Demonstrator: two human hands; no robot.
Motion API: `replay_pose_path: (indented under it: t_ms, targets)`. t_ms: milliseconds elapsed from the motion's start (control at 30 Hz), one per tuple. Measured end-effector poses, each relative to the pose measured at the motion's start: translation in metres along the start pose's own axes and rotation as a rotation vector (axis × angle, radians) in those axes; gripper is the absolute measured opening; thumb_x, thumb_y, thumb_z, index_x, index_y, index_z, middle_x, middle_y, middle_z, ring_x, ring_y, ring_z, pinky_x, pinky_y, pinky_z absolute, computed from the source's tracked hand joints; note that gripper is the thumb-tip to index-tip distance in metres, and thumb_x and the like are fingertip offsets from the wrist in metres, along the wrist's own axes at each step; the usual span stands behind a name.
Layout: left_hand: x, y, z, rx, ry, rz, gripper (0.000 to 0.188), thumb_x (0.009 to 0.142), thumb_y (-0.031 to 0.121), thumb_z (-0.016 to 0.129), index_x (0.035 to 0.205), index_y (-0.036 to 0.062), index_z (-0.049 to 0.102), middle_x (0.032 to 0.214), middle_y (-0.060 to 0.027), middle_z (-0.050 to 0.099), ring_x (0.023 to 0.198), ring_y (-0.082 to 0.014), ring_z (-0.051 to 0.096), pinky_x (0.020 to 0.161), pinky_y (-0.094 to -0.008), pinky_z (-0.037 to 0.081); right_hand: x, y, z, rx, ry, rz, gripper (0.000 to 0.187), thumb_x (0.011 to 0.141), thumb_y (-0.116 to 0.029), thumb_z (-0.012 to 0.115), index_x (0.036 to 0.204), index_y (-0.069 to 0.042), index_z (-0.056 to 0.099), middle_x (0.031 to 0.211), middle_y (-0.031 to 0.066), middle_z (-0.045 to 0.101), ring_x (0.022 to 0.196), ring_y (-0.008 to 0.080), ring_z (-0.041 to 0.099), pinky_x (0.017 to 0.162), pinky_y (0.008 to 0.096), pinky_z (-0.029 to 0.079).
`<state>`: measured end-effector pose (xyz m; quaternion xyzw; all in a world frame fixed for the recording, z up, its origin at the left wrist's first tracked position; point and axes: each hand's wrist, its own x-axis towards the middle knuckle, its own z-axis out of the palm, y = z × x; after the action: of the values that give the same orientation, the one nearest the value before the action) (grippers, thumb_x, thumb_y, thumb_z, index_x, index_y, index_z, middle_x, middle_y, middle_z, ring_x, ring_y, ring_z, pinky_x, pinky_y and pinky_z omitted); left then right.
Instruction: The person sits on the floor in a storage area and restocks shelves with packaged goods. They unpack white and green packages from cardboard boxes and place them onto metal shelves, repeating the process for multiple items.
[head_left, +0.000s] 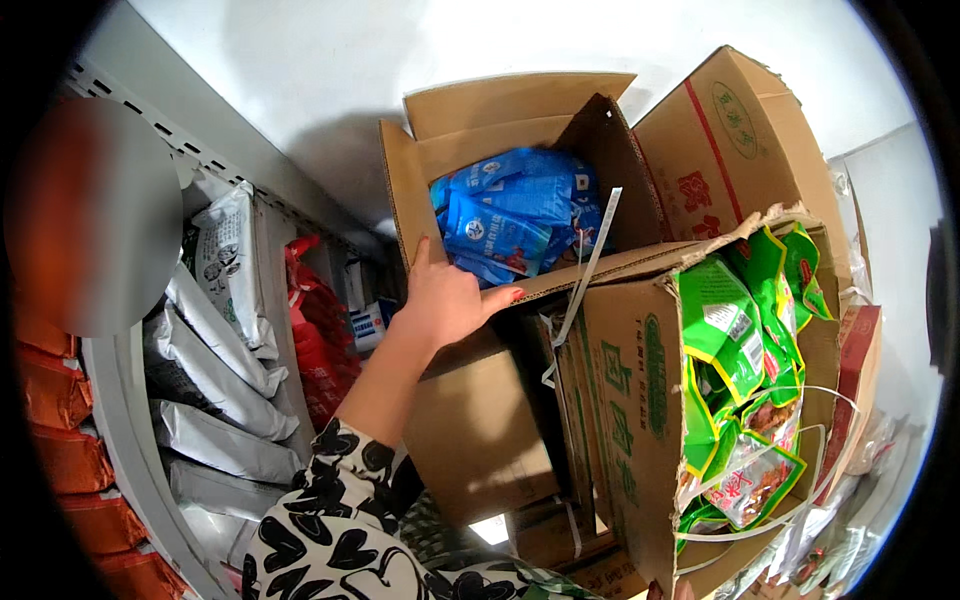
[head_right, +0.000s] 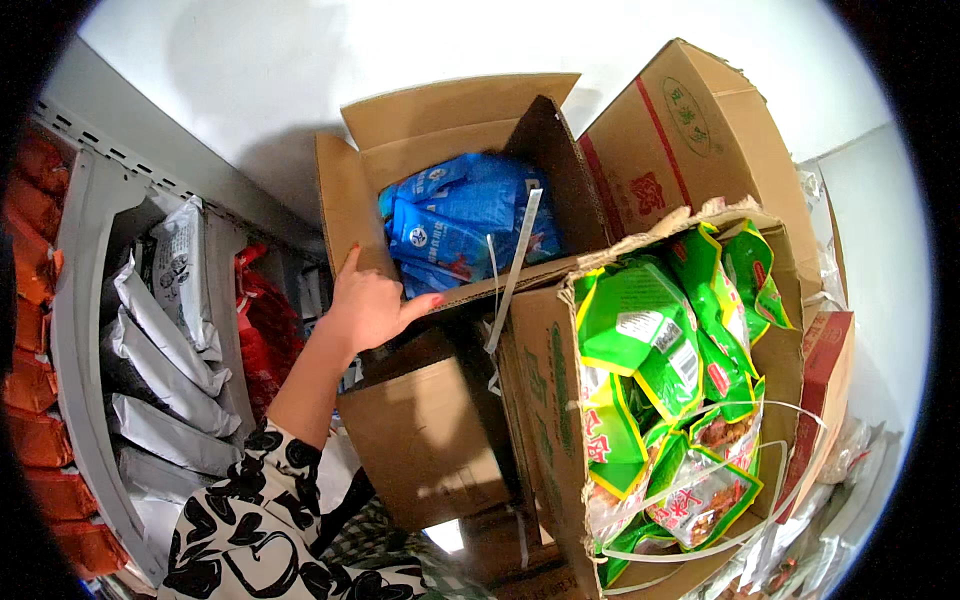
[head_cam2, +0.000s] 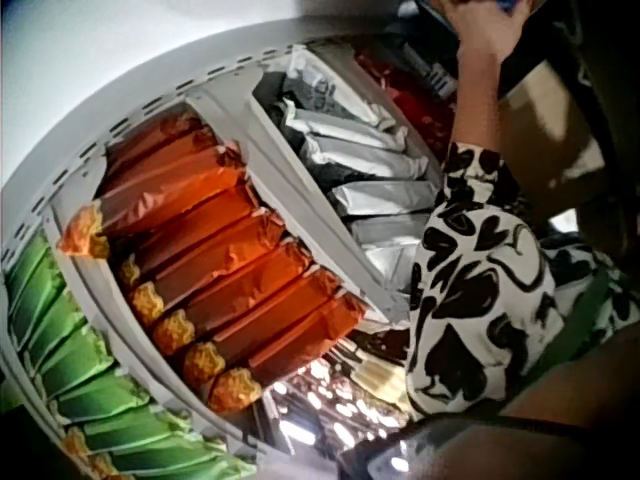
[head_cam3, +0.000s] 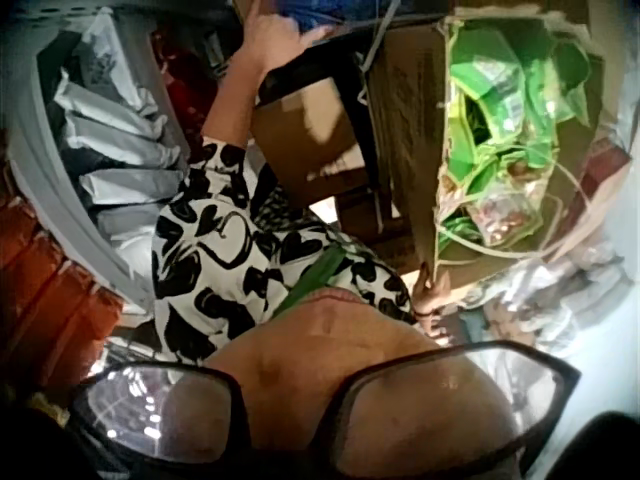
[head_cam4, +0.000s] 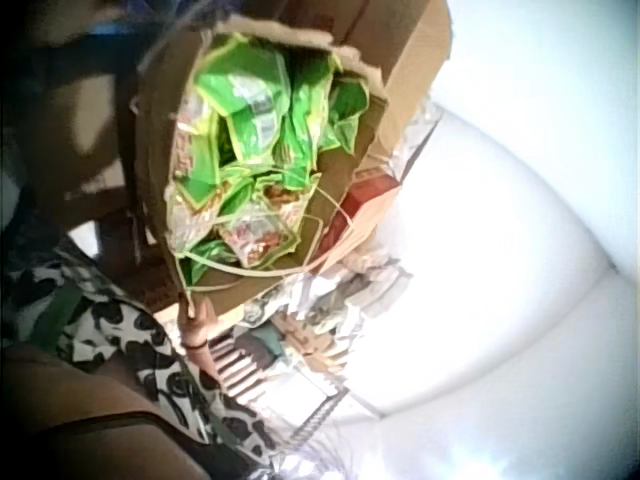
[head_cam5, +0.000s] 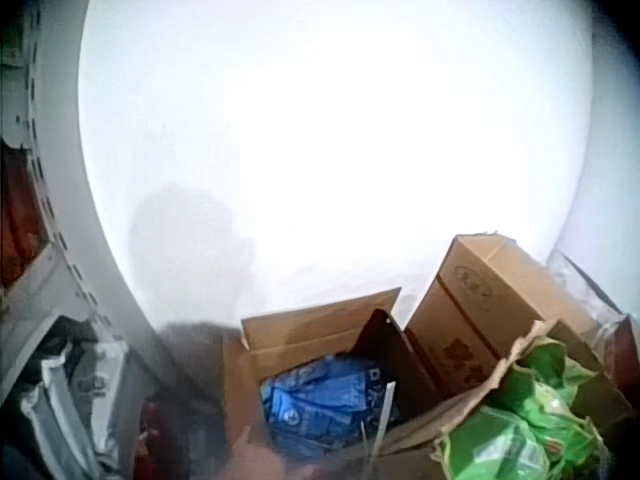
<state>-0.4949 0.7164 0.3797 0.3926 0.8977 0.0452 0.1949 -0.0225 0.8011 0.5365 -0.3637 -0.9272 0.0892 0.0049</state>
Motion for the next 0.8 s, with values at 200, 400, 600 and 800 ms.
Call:
replay_pose_path:
  t_ms: [200,400,600,800]
  targets:
    - [0.002,-0.002,0.008,-0.063,0.109,0.014,0.072,0.081,0.062,0.035,0.069,-0.0013,0.067,0.071,-0.0206,0.062,0.075,-0.0317,0.061,0.100,-0.0500,0.022,-0.001,0.004,-0.002,-0.014,-0.100,0.046,0.016,0.077,-0.008,0.064,0.086,0.004,0.058,0.071,0.0166,0.057,0.057,0.0252,0.056,0.047,0.0319,0.047]
    - [0.004,-0.007,0.020,-0.169,0.281,0.055,0.064,0.080,0.057,0.042,0.066,-0.0002,0.066,0.069,-0.0208,0.061,0.075,-0.0304,0.061,0.097,-0.0509,0.025,-0.007,0.008,0.003,0.021,-0.090,0.101,0.017,0.077,-0.009,0.064,0.084,0.005,0.057,0.070,0.0167,0.057,0.054,0.0237,0.055,0.046,0.0311,0.047]
    - [0.006,-0.009,0.028,-0.213,0.323,0.096,0.062,0.080,0.055,0.045,0.062,-0.0010,0.066,0.066,-0.0200,0.061,0.076,-0.0315,0.060,0.095,-0.0506,0.028,-0.012,0.014,0.008,-0.040,-0.051,0.100,0.013,0.075,-0.008,0.064,0.078,0.004,0.057,0.073,0.0178,0.059,0.053,0.0258,0.056,0.044,0.0335,0.046]
    - [0.007,-0.009,0.024,-0.134,0.174,0.074,0.056,0.081,0.050,0.045,0.061,0.0025,0.067,0.071,-0.0190,0.063,0.089,-0.0276,0.059,0.095,-0.0490,0.029,-0.042,0.070,0.029,-0.322,0.213,-0.457,0.011,0.073,-0.007,0.065,0.079,0.001,0.062,0.074,0.0180,0.061,0.052,0.0241,0.056,0.040,0.0336,0.043]
